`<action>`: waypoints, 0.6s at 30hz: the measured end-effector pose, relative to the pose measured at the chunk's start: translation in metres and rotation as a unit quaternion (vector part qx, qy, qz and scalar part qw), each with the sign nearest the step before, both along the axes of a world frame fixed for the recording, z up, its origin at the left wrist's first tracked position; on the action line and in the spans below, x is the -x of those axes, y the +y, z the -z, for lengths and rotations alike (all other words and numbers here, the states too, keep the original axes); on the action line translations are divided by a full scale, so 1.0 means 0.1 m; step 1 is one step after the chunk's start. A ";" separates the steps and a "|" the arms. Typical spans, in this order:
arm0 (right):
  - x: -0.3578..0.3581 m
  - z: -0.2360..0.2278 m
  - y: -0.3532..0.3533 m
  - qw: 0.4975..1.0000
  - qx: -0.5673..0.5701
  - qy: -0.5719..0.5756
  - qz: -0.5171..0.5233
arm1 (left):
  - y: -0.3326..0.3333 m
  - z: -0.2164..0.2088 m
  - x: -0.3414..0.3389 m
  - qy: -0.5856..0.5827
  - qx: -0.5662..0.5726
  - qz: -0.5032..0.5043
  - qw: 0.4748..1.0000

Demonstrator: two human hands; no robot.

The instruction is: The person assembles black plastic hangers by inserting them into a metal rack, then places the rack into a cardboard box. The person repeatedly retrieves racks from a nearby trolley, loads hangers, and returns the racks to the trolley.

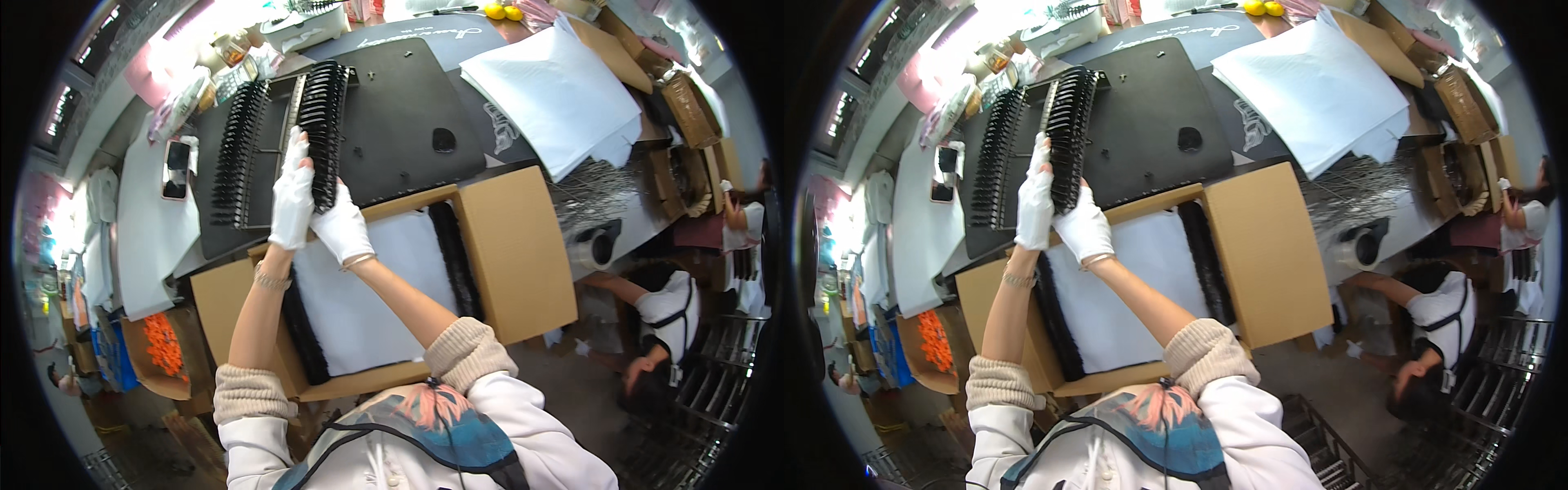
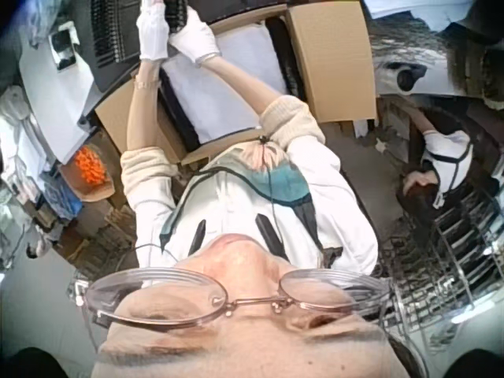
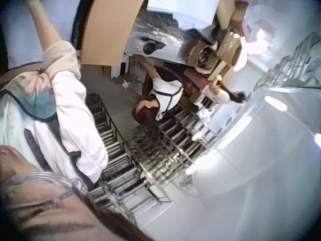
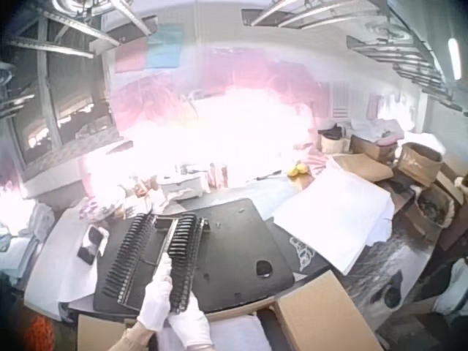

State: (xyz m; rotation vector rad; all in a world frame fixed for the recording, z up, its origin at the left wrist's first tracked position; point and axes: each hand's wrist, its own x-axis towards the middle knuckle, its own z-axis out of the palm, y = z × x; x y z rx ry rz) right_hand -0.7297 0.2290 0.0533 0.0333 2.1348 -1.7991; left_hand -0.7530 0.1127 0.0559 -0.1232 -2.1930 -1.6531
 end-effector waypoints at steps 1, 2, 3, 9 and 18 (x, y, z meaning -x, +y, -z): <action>0.03 0.02 -0.02 0.999 -0.038 0.013 0.002 | -0.04 0.00 0.19 0.002 0.043 -0.011 0.999; 0.05 0.04 -0.04 0.997 -0.076 0.008 -0.001 | -0.06 0.02 0.40 0.005 0.083 -0.022 0.996; 0.07 0.06 -0.04 0.994 -0.104 0.013 -0.010 | -0.10 0.04 0.65 0.060 0.114 -0.009 0.992; 0.04 0.14 -0.04 0.992 -0.121 0.028 -0.029 | -0.17 -0.07 2.13 0.096 0.176 -0.056 0.978; 0.06 0.15 -0.02 0.989 -0.121 0.076 -0.022 | -0.38 -0.21 3.16 -0.042 0.274 0.028 0.960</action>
